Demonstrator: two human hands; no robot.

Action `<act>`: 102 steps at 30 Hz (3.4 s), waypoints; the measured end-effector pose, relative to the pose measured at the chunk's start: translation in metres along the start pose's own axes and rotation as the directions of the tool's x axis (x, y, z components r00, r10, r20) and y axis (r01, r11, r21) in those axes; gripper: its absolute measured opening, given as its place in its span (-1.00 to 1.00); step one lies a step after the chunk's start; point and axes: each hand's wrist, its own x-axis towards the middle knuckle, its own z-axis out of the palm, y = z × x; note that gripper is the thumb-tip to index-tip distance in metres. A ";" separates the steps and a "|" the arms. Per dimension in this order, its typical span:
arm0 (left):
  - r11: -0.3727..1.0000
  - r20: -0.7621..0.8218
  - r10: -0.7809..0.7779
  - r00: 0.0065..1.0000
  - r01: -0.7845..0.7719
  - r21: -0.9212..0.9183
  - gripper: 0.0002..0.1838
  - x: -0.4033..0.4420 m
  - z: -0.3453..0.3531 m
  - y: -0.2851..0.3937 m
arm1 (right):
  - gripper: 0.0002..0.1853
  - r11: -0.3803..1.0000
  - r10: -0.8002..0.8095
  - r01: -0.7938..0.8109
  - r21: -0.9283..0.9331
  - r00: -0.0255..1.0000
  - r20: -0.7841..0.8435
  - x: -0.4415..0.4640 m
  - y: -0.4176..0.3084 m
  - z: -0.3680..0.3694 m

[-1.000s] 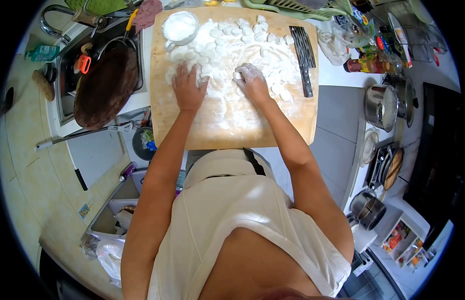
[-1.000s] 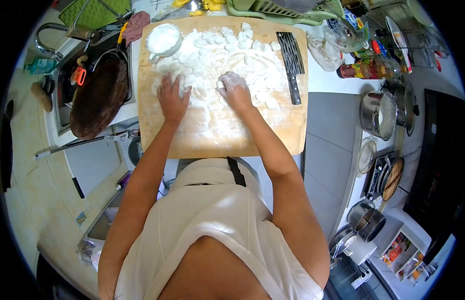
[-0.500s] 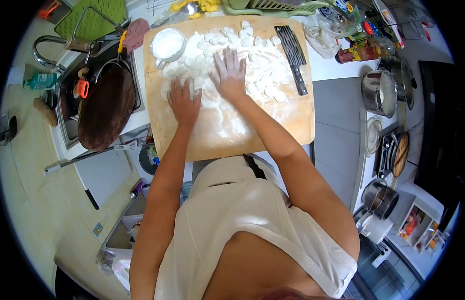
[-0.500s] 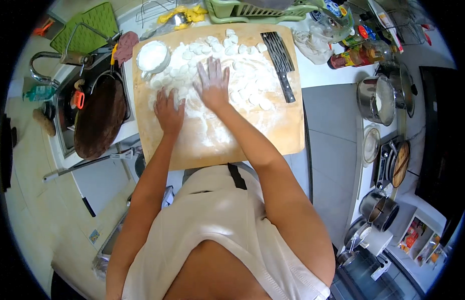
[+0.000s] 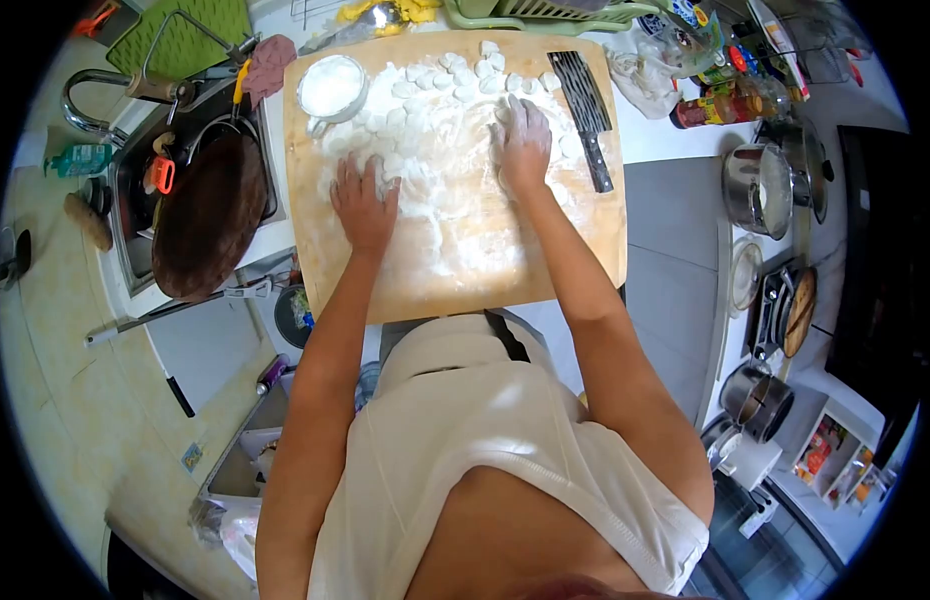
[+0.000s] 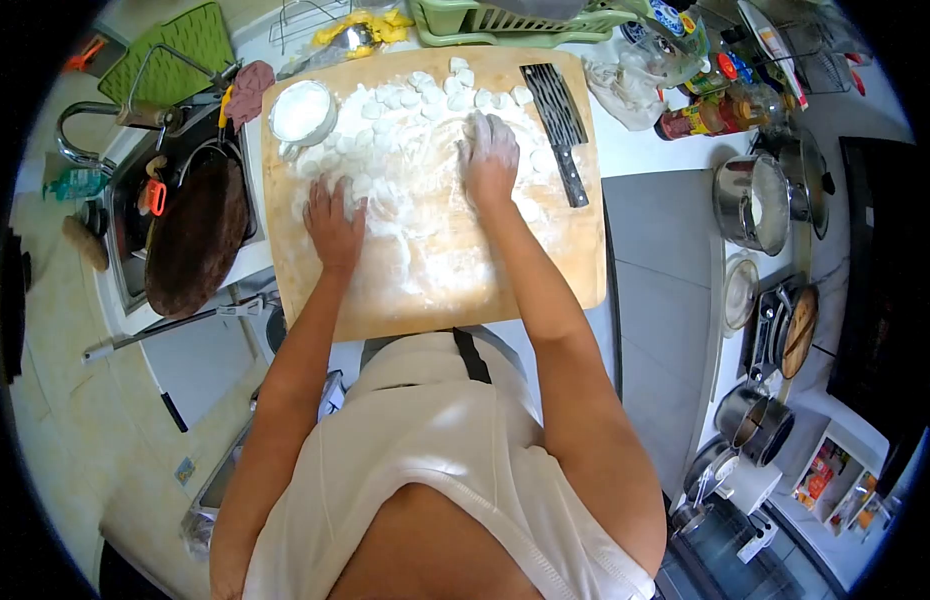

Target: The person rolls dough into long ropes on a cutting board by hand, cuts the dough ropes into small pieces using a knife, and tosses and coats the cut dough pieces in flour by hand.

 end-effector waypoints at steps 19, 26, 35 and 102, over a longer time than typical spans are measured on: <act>0.982 -0.016 -0.073 0.997 0.069 -0.175 -0.48 -0.005 0.006 -0.011 | -0.38 0.985 -0.110 0.136 -0.110 0.970 0.218 0.002 -0.045 0.056; 0.990 -0.063 -0.004 0.998 -0.005 -0.141 -0.57 -0.002 -0.007 -0.060 | -0.37 0.941 -0.338 0.300 0.156 0.839 0.426 -0.055 -0.066 0.010; 0.995 -0.049 0.033 0.998 -0.028 0.099 -0.52 0.004 -0.007 -0.063 | -0.52 0.871 -0.465 0.385 0.306 0.848 0.255 -0.075 -0.075 0.016; 0.992 -0.030 0.031 0.999 -0.027 0.124 -0.46 0.007 -0.012 -0.059 | -0.61 0.970 -0.181 0.083 0.227 0.873 0.452 -0.076 -0.057 -0.013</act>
